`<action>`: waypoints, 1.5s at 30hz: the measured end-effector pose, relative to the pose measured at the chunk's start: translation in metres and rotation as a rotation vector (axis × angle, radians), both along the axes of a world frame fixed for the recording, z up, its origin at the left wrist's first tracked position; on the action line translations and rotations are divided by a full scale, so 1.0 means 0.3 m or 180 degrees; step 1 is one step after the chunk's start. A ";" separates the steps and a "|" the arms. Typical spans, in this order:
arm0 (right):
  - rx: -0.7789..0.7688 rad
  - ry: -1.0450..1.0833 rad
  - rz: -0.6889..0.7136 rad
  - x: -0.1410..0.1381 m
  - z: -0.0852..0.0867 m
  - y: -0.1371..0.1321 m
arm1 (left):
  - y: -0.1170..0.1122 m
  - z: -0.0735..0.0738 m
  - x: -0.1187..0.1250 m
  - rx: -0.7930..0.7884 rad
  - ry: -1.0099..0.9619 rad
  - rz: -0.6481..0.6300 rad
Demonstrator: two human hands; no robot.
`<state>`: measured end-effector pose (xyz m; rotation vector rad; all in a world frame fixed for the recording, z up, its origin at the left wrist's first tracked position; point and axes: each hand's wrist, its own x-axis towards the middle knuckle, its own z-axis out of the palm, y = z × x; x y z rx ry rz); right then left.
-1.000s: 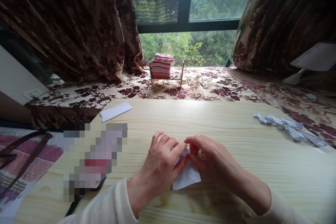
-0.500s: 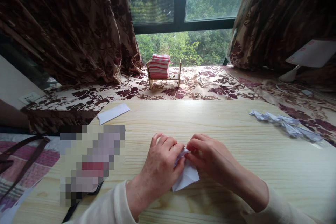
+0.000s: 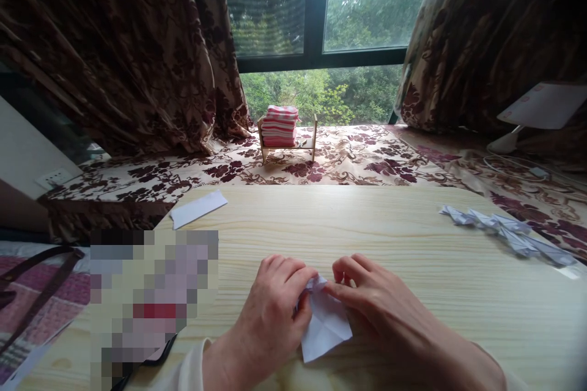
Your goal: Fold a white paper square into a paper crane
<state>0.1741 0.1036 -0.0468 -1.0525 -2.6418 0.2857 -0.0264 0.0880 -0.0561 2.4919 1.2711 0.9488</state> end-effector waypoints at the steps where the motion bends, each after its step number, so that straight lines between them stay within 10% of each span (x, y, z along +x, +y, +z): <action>1: 0.0077 -0.0073 0.0036 0.004 -0.003 -0.003 | -0.001 0.001 -0.001 -0.0013 0.0018 -0.0026; 25: -0.0034 -0.0391 0.0046 0.006 0.014 -0.006 | 0.014 0.012 0.033 -0.0500 0.0030 0.0150; 45: -0.0110 -0.0430 0.0070 0.041 0.035 -0.002 | 0.028 -0.008 0.022 0.0063 0.0231 -0.0111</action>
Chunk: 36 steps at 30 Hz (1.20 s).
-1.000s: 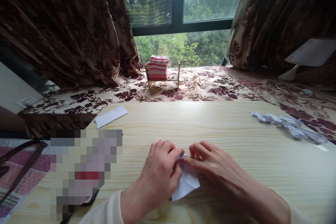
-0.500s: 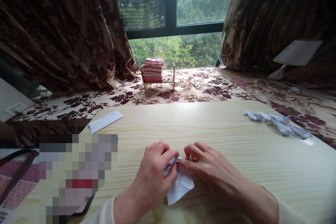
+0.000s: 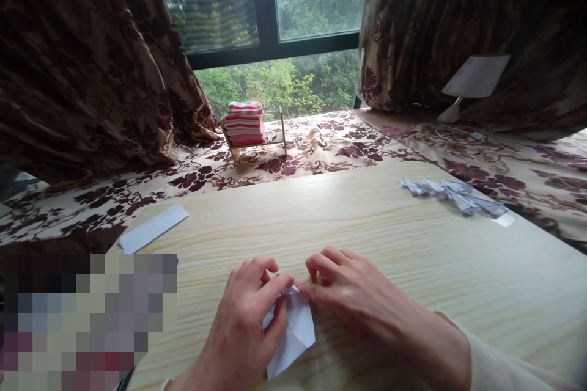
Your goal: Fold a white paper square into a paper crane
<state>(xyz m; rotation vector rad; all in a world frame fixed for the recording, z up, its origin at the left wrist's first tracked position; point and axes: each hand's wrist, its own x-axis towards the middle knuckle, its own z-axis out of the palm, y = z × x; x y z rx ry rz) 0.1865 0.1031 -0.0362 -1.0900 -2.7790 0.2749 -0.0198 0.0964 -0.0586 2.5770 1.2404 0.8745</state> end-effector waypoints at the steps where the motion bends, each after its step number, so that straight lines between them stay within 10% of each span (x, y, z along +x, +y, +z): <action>1: -0.0022 -0.0021 -0.0026 -0.001 0.003 0.000 | 0.001 0.000 0.000 0.0107 0.0040 -0.0032; 30: -0.0216 0.0212 -0.0127 0.004 0.015 -0.001 | -0.005 0.009 0.000 0.0518 0.0158 -0.0053; 36: -0.0042 0.0246 -0.0094 0.002 0.004 -0.005 | -0.023 0.017 -0.017 -0.0277 -0.0293 0.0309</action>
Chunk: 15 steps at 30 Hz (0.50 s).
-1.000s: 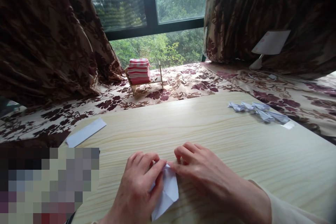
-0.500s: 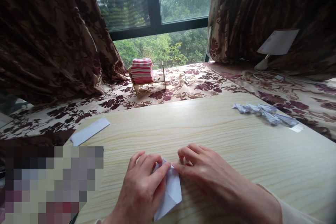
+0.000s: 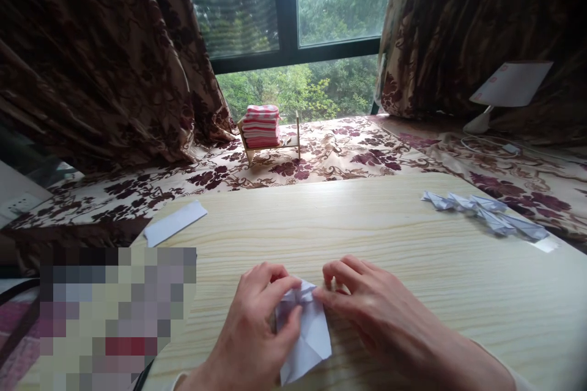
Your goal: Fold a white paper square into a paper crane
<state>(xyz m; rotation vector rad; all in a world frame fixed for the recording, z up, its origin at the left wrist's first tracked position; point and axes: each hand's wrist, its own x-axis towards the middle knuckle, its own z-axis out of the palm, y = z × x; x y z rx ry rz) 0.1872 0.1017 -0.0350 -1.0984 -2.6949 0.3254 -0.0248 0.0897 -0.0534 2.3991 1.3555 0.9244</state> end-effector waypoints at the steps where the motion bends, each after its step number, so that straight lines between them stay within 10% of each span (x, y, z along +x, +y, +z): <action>1: 0.0044 0.0032 0.0010 0.000 -0.007 0.000 | -0.003 0.004 -0.009 -0.0147 -0.0057 0.0047; 15: 0.0287 0.0433 0.0127 -0.014 -0.061 0.008 | -0.027 0.009 -0.019 -0.0275 0.0242 0.0611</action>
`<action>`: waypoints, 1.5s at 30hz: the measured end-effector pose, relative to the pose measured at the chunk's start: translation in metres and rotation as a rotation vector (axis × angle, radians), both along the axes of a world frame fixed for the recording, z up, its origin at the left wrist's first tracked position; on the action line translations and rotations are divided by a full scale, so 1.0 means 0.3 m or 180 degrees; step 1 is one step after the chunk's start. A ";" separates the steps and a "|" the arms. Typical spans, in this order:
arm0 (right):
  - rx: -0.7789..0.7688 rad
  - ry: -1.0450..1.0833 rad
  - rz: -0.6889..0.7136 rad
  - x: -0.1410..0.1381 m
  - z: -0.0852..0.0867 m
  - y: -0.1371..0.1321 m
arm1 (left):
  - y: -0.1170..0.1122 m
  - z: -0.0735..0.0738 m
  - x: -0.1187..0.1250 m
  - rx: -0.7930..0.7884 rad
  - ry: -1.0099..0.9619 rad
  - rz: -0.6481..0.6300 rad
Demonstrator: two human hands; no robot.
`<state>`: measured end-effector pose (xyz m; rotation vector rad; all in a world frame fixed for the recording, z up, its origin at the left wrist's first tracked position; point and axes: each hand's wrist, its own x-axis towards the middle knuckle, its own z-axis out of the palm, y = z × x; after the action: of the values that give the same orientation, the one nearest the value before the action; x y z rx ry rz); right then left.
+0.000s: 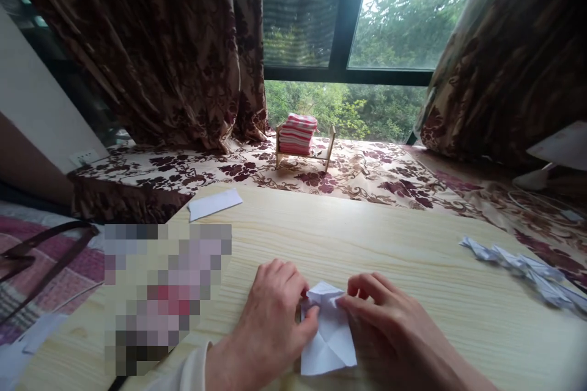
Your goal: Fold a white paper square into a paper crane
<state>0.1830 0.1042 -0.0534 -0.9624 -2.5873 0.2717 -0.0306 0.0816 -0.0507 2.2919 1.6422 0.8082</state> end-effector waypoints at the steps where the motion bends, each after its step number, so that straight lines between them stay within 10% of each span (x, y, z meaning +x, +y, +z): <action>1: -0.0118 0.0072 -0.0048 -0.001 0.000 0.002 | -0.003 -0.006 0.003 -0.0006 -0.0007 -0.0011; 10: -0.1633 0.1015 -0.1163 -0.058 0.002 0.040 | -0.022 -0.013 0.011 -0.0054 0.0078 -0.0144; 23: -0.2277 0.1573 -0.1133 -0.082 0.025 0.002 | -0.015 -0.009 -0.006 -0.0186 -0.0113 -0.0179; 45: -0.1052 -0.0263 -0.0447 -0.056 0.048 -0.032 | -0.027 -0.010 -0.018 0.0124 0.0210 -0.0689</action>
<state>0.1663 0.0945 -0.0391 -1.2862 -2.5809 0.6487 -0.0360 0.0737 -0.0536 2.4932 1.3821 0.7280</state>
